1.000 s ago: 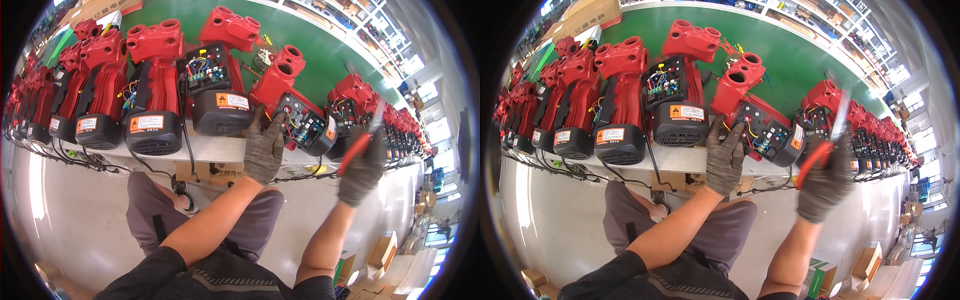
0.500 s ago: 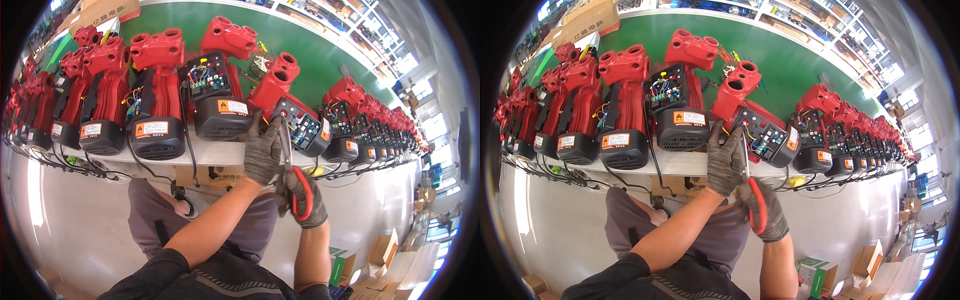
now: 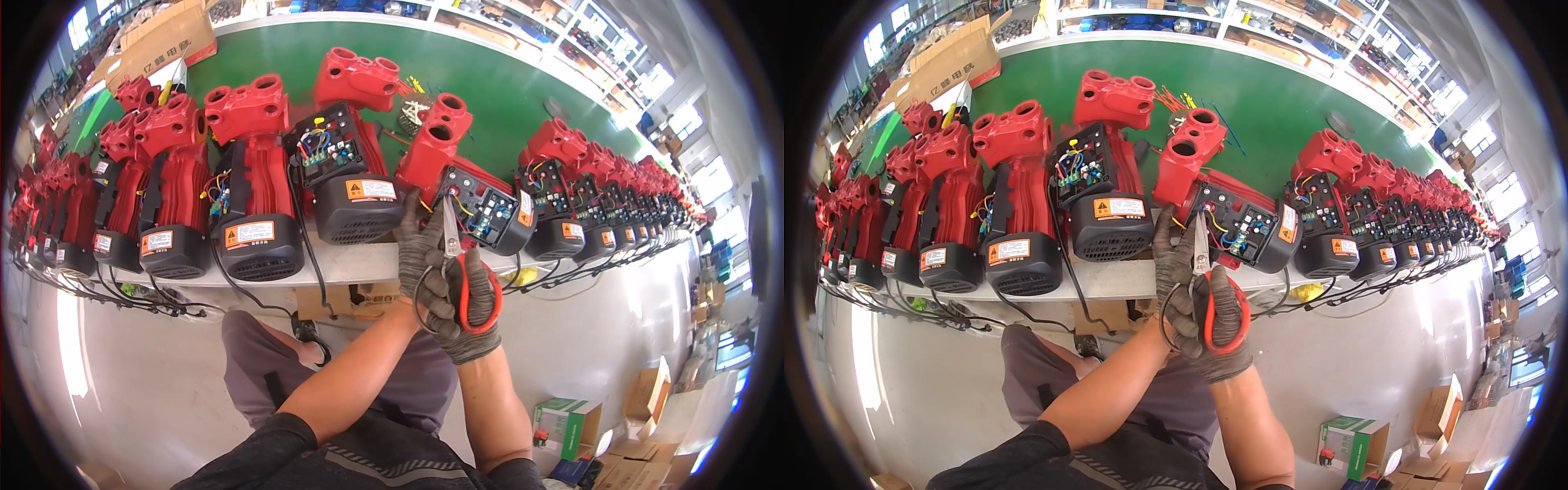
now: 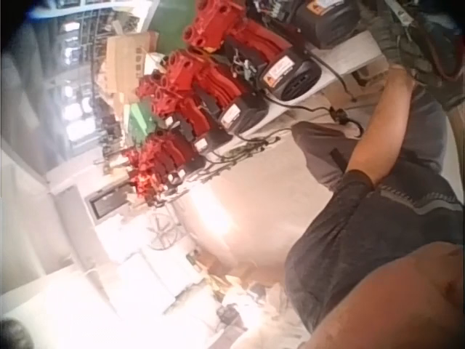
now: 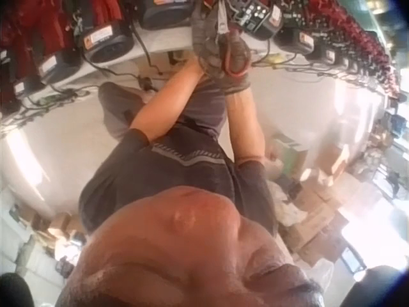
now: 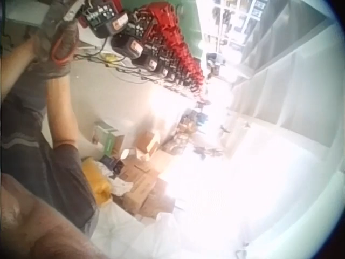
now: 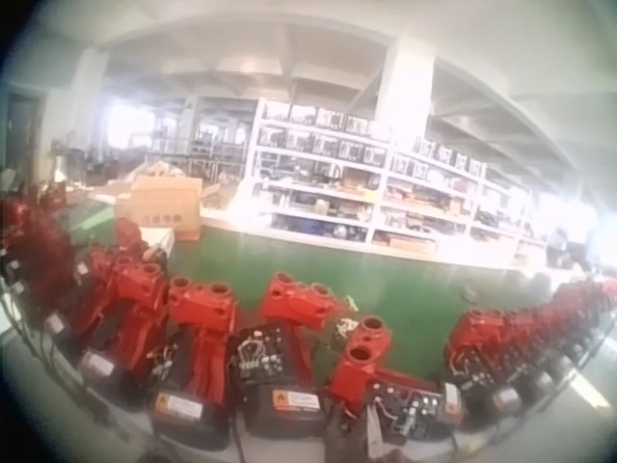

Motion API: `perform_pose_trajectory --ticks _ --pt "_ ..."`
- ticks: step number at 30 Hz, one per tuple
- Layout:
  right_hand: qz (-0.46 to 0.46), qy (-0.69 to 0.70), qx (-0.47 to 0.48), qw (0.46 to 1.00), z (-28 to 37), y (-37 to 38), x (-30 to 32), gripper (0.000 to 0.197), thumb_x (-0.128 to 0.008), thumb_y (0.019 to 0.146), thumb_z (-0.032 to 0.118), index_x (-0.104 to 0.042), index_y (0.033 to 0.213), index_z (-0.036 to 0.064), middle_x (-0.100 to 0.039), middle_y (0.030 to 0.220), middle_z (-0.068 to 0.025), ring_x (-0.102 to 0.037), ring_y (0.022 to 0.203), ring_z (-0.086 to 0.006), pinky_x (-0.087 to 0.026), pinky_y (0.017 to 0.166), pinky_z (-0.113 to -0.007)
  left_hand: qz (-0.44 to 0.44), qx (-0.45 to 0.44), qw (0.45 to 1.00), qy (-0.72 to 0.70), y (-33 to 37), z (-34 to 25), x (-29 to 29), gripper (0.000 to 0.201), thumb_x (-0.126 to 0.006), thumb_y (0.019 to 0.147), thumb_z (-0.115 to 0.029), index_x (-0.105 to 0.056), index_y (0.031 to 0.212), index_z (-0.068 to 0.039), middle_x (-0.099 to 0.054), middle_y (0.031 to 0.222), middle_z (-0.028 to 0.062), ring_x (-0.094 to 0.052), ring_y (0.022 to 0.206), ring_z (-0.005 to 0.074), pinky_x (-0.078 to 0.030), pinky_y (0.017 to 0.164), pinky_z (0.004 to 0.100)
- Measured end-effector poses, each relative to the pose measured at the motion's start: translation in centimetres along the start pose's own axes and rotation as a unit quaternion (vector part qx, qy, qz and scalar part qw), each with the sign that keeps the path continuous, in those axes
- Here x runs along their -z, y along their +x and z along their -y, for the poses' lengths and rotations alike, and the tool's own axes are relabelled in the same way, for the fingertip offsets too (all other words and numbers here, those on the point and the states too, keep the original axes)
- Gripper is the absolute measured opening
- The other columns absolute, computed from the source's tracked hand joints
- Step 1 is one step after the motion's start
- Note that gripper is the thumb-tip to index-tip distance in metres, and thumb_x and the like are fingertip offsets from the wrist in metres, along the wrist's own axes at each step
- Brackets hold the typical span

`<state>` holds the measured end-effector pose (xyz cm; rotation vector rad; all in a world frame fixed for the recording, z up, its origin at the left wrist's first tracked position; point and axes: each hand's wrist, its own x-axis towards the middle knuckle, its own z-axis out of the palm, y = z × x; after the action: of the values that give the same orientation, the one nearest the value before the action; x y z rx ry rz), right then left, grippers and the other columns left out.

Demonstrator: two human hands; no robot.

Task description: The person connects electrical wires to terminal blocks on a series of red industrial pump units using pliers and by hand.

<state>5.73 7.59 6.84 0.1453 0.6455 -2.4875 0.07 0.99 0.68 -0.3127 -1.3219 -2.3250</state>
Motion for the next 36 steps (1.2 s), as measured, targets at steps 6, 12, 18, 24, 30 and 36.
perform_pose_trajectory --ticks 6,12,18,24,30,36 --pt "-0.018 0.009 0.057 0.998 -1.6 0.2 -1.1 0.058 -0.048 0.102 0.054 -0.055 0.121 -0.001 -0.054 0.076 -0.0078 -0.05 0.051 -0.0124 -0.039 0.028 -0.02 0.046 -0.066 0.99 0.119 0.0 -2.0 0.4 0.069 -0.064 0.091 -0.027 -0.038 0.152 -0.008 -0.031 0.157 0.0133 -0.032 0.144 0.0317 -0.025 0.12 0.042" --pt "-0.008 0.019 0.064 0.998 -1.7 1.1 -0.1 0.058 -0.047 0.102 0.053 -0.055 0.121 -0.0015 -0.059 0.078 -0.0097 -0.049 0.046 -0.0134 -0.042 0.029 -0.021 0.014 -0.035 0.976 0.212 -0.2 -1.8 0.6 0.067 -0.064 0.092 -0.02 -0.038 0.152 -0.007 -0.026 0.159 0.0131 -0.037 0.141 0.0288 -0.027 0.12 0.0379" --pt "0.014 0.034 0.06 0.998 -2.1 1.4 0.0 0.057 -0.047 0.102 0.055 -0.057 0.121 0.0018 -0.054 0.072 -0.0042 -0.047 0.045 -0.0114 -0.041 0.032 -0.021 0.021 -0.028 0.981 0.19 -0.1 -2.4 0.5 0.066 -0.063 0.091 -0.015 -0.038 0.152 -0.007 -0.036 0.155 0.0108 -0.037 0.141 0.0243 -0.026 0.121 0.036" --pt "-0.039 -0.009 0.07 0.997 -2.2 1.2 -1.1 0.058 -0.047 0.102 0.056 -0.056 0.122 0.0019 -0.054 0.073 -0.0036 -0.048 0.045 -0.011 -0.042 0.032 -0.02 0.038 -0.033 0.991 -0.126 -0.2 -0.9 0.6 0.066 -0.063 0.091 -0.013 -0.038 0.151 -0.006 -0.04 0.152 0.0102 -0.037 0.141 0.023 -0.025 0.122 0.0362" --pt "-0.011 0.011 0.075 0.997 -2.3 1.5 -0.6 0.059 -0.045 0.102 0.056 -0.053 0.123 0.0009 -0.052 0.074 -0.0049 -0.05 0.046 -0.0125 -0.047 0.031 -0.023 0.045 -0.081 0.935 0.343 0.2 -2.8 1.1 0.072 -0.063 0.09 -0.015 -0.031 0.153 -0.003 -0.042 0.151 0.0097 -0.038 0.14 0.0228 -0.024 0.122 0.0374" --pt "0.016 -0.032 0.05 0.998 -2.5 1.6 0.1 0.038 -0.052 0.101 0.053 -0.051 0.107 0.0154 -0.045 0.065 0.003 -0.041 0.044 -0.0077 -0.035 0.033 -0.02 -0.016 0.017 1.0 -0.001 0.0 -1.8 0.4 0.066 -0.061 0.092 -0.017 -0.035 0.152 -0.004 -0.043 0.148 0.0145 -0.046 0.134 0.0231 -0.033 0.116 0.036"
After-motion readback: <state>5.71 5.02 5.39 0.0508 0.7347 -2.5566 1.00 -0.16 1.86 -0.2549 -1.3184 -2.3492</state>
